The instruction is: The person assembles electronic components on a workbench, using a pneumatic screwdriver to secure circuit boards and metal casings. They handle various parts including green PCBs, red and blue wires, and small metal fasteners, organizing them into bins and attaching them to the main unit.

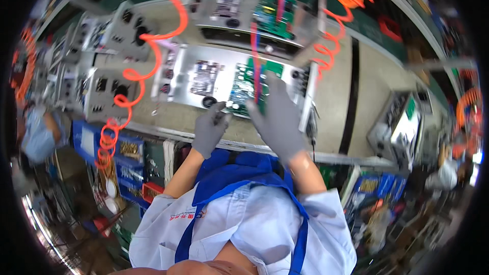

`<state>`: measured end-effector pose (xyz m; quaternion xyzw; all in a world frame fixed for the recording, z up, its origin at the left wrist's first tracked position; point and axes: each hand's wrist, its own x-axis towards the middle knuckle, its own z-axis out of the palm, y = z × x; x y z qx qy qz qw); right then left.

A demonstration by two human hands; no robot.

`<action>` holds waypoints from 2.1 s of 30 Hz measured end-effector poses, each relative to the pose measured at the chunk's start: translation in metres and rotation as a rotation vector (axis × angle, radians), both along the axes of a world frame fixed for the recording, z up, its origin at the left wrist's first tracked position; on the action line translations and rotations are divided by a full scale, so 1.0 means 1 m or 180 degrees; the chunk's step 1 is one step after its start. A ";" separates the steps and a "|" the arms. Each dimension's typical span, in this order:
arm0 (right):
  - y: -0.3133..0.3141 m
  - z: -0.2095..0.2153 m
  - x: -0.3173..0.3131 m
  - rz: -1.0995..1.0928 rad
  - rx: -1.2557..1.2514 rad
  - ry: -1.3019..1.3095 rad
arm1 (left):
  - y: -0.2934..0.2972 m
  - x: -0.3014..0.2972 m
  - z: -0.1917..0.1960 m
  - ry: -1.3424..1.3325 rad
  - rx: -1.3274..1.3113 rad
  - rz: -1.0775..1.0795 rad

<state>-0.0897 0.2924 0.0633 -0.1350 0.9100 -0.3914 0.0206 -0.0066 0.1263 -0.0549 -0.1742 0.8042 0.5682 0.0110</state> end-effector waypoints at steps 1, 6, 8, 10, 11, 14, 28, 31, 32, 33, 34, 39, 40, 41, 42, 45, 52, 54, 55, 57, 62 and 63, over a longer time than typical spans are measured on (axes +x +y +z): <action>0.006 0.031 0.016 -0.0272 -0.0349 -0.0824 | -0.003 0.009 -0.013 0.0117 0.0131 0.0161; 0.132 -0.052 -0.009 -0.1329 -0.1190 0.1126 | -0.024 0.061 0.004 0.0107 -0.0749 0.0380; 0.162 -0.115 -0.016 -0.1091 0.0495 0.0404 | -0.028 0.091 0.008 -0.0423 -0.0993 0.0533; 0.249 -0.251 -0.026 -0.0020 0.1369 -0.0620 | -0.039 0.126 -0.016 -0.0447 -0.1240 0.0867; 0.250 -0.268 -0.021 0.0071 0.1760 -0.0963 | -0.041 0.149 -0.027 -0.0478 -0.1330 0.1046; 0.261 -0.287 -0.021 0.0099 0.2095 -0.1332 | -0.039 0.240 -0.026 -0.0589 -0.1770 0.2257; 0.178 -0.095 0.014 -0.0969 -0.1425 -0.0857 | -0.156 0.507 -0.048 -0.3070 -0.2032 0.2206; 0.138 -0.023 0.040 -0.0707 -0.2330 -0.0273 | -0.163 0.523 -0.061 -0.2708 -0.2043 0.2351; 0.125 -0.002 0.050 -0.0556 -0.2651 -0.0095 | -0.166 0.531 -0.065 -0.2619 -0.2017 0.2414; 0.111 0.017 0.060 -0.0383 -0.2939 0.0046 | -0.168 0.538 -0.068 -0.2535 -0.1986 0.2483; 0.094 0.033 0.070 -0.0216 -0.3222 0.0146 | -0.170 0.543 -0.070 -0.2376 -0.2079 0.2499; 0.004 0.086 0.115 0.2912 -0.4202 -0.0674 | -0.177 0.549 -0.054 -0.1538 -0.0098 0.3707; 0.003 0.080 0.117 0.2601 -0.4230 -0.0470 | -0.176 0.553 -0.054 -0.1324 0.0224 0.3855; 0.001 0.072 0.119 0.2291 -0.4250 -0.0265 | -0.174 0.557 -0.055 -0.1102 0.0550 0.3993; -0.007 0.068 0.125 0.2510 -0.4409 -0.0469 | -0.176 0.558 -0.056 -0.0874 0.0829 0.4094; -0.036 0.065 0.140 0.2755 -0.4235 -0.0147 | -0.176 0.571 -0.059 -0.0331 0.1268 0.4377; -0.029 0.065 0.145 0.2738 -0.4276 -0.0116 | -0.173 0.566 -0.065 0.0008 0.1545 0.4569; -0.018 0.062 0.135 0.2818 -0.4260 -0.0060 | -0.162 0.569 -0.072 0.0716 0.1851 0.4877; -0.014 0.063 0.134 0.2783 -0.4191 -0.0006 | -0.160 0.564 -0.069 0.1079 0.1988 0.4931; -0.009 0.068 0.138 0.2669 -0.3991 0.0117 | -0.156 0.558 -0.067 0.1209 0.2054 0.4018; -0.014 0.079 0.149 0.2243 -0.4124 0.0382 | -0.090 0.381 0.001 0.1370 0.3159 0.2662; -0.013 0.077 0.146 0.2356 -0.4169 0.0452 | -0.068 0.340 0.010 0.1456 0.3464 0.2229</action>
